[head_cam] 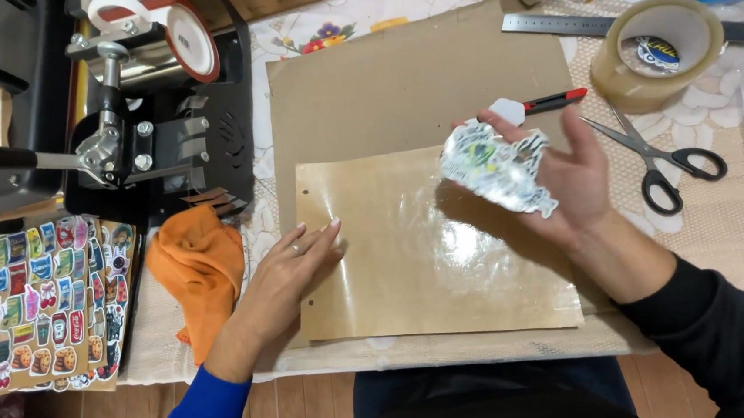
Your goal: The person is cutting tape and peeling stickers to arrange them on a clear plastic board for a printing or display project.
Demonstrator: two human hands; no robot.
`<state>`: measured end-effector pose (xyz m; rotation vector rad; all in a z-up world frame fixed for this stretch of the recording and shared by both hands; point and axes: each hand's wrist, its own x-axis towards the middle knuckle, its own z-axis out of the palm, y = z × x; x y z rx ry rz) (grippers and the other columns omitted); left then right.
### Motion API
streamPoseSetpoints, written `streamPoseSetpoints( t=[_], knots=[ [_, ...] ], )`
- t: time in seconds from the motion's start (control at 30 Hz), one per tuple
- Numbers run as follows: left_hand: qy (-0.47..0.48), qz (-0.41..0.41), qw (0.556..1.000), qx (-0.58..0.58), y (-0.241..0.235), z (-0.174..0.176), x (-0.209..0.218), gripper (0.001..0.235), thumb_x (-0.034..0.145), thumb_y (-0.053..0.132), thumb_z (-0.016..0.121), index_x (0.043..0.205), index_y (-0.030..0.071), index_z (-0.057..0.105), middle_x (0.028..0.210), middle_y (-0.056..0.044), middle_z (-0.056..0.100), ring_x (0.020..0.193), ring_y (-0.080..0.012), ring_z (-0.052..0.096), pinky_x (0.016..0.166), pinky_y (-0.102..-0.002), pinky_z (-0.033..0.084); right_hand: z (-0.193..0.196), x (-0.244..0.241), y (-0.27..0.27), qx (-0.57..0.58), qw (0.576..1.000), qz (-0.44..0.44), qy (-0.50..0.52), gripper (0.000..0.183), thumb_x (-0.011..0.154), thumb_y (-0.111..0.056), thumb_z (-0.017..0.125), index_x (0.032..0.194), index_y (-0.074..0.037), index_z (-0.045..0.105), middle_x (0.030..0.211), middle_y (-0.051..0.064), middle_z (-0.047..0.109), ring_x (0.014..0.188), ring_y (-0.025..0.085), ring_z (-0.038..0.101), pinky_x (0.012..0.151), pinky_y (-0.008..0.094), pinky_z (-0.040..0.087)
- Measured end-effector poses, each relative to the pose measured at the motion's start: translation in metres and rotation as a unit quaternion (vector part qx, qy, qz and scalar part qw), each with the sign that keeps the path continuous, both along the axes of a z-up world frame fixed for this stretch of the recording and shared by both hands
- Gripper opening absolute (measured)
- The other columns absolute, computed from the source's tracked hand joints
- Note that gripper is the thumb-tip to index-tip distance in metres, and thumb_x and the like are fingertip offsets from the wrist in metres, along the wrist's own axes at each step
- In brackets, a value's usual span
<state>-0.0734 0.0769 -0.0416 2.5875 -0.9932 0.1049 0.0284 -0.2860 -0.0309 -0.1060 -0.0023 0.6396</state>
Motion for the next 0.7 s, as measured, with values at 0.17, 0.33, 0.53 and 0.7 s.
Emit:
streamPoseSetpoints(
  t=[0.17, 0.33, 0.53, 0.7],
  knots=[
    [0.098, 0.092, 0.991, -0.019, -0.009, 0.013, 0.008, 0.064, 0.091, -0.010, 0.053, 0.152, 0.002, 0.035, 0.114, -0.013, 0.076, 0.129, -0.0296, 0.058, 0.120, -0.050, 0.030, 0.021, -0.008, 0.047, -0.307, 0.948, 0.082, 0.006, 0.073, 0.088, -0.030, 0.048, 0.153, -0.005, 0.030, 0.150, 0.029, 0.042, 0.133, 0.052, 0.049, 0.105, 0.064, 0.046],
    [0.142, 0.104, 0.984, 0.006, -0.004, 0.006, 0.013, 0.069, 0.092, -0.008, 0.049, 0.157, 0.007, 0.029, 0.118, -0.010, 0.075, 0.133, -0.0263, 0.054, 0.120, -0.049, 0.029, -0.020, 0.009, 0.035, -0.585, 0.733, 0.083, -0.337, 0.075, 0.089, -0.022, 0.063, 0.154, -0.007, 0.029, 0.141, 0.022, 0.057, 0.134, 0.044, 0.051, 0.108, 0.057, 0.045],
    [0.248, 0.109, 0.962, -0.027, 0.011, 0.015, 0.013, 0.088, 0.077, -0.019, 0.050, 0.157, 0.010, 0.025, 0.128, -0.011, 0.070, 0.136, -0.0313, 0.052, 0.119, -0.049, 0.029, 0.029, 0.082, 0.000, -0.802, 0.439, 0.020, -0.406, 0.077, 0.090, -0.022, 0.070, 0.155, -0.009, 0.031, 0.140, 0.014, 0.058, 0.126, 0.038, 0.055, 0.103, 0.056, 0.044],
    [0.279, 0.138, 0.950, -0.012, 0.013, 0.023, 0.008, 0.095, 0.074, -0.024, 0.036, 0.159, 0.016, 0.019, 0.141, -0.010, 0.061, 0.144, -0.0367, 0.039, 0.120, -0.048, 0.028, 0.004, 0.114, -0.013, -0.836, 0.308, 0.038, -0.453, 0.083, 0.080, -0.025, 0.080, 0.150, -0.006, 0.041, 0.132, 0.012, 0.065, 0.119, 0.039, 0.059, 0.095, 0.052, 0.046]
  ],
)
